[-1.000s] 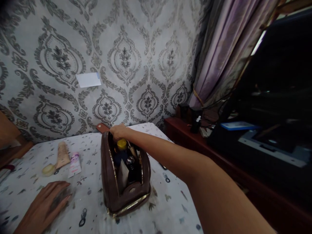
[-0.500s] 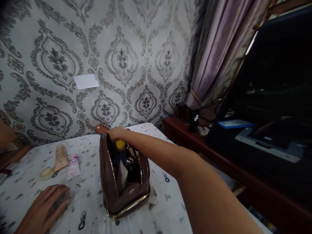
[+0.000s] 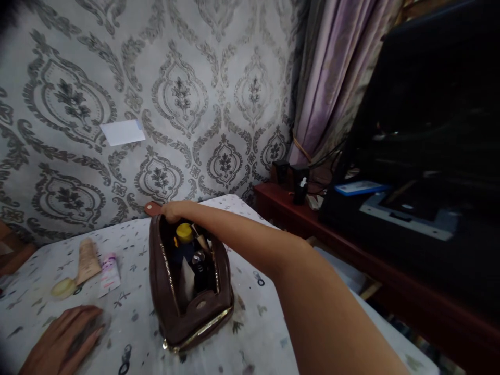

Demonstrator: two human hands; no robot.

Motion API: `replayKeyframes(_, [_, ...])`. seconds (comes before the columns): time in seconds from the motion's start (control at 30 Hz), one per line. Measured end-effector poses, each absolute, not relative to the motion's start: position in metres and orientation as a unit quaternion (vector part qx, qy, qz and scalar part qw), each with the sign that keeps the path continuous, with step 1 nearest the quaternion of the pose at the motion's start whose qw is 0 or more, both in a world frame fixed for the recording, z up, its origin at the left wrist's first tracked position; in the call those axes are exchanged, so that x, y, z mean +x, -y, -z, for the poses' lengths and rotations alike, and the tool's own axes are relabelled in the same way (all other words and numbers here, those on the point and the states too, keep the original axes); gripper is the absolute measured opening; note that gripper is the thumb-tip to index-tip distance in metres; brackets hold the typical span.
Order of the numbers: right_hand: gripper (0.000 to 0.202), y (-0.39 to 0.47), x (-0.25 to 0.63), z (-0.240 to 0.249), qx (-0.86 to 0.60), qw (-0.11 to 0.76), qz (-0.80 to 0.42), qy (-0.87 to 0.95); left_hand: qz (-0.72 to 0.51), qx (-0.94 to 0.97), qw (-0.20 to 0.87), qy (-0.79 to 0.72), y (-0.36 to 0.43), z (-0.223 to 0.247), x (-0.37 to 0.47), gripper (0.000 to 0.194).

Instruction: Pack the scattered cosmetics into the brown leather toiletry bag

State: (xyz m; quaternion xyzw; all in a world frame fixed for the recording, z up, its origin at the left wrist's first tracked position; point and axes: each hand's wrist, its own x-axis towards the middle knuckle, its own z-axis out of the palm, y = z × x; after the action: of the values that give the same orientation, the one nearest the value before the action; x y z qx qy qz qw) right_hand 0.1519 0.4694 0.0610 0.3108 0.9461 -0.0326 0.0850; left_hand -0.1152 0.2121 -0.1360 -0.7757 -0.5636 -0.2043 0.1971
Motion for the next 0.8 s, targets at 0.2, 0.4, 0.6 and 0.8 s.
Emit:
replayKeyframes(0.2, [0.024,-0.461,0.18,-0.086,0.292,0.047,0.035,-0.955,0.2,-0.768,0.176,0.582,-0.21,0.146,-0.127,0.034])
replayKeyframes(0.4, [0.023,-0.46,0.195,-0.081,0.266,0.021,0.034,-0.963,0.225,-0.765,0.188,0.574,-0.208,0.135,-0.12,0.032])
replayKeyframes(0.6, [0.025,-0.451,0.199,-0.078,0.264,0.02,0.032,-0.964,0.204,-0.75,0.217,0.59,-0.21,0.116,-0.12,0.031])
replayKeyframes(0.8, [0.025,-0.452,0.189,-0.076,0.244,0.047,0.049,-0.967,0.185,-0.744,0.225,0.602,-0.21,0.116,-0.123,0.032])
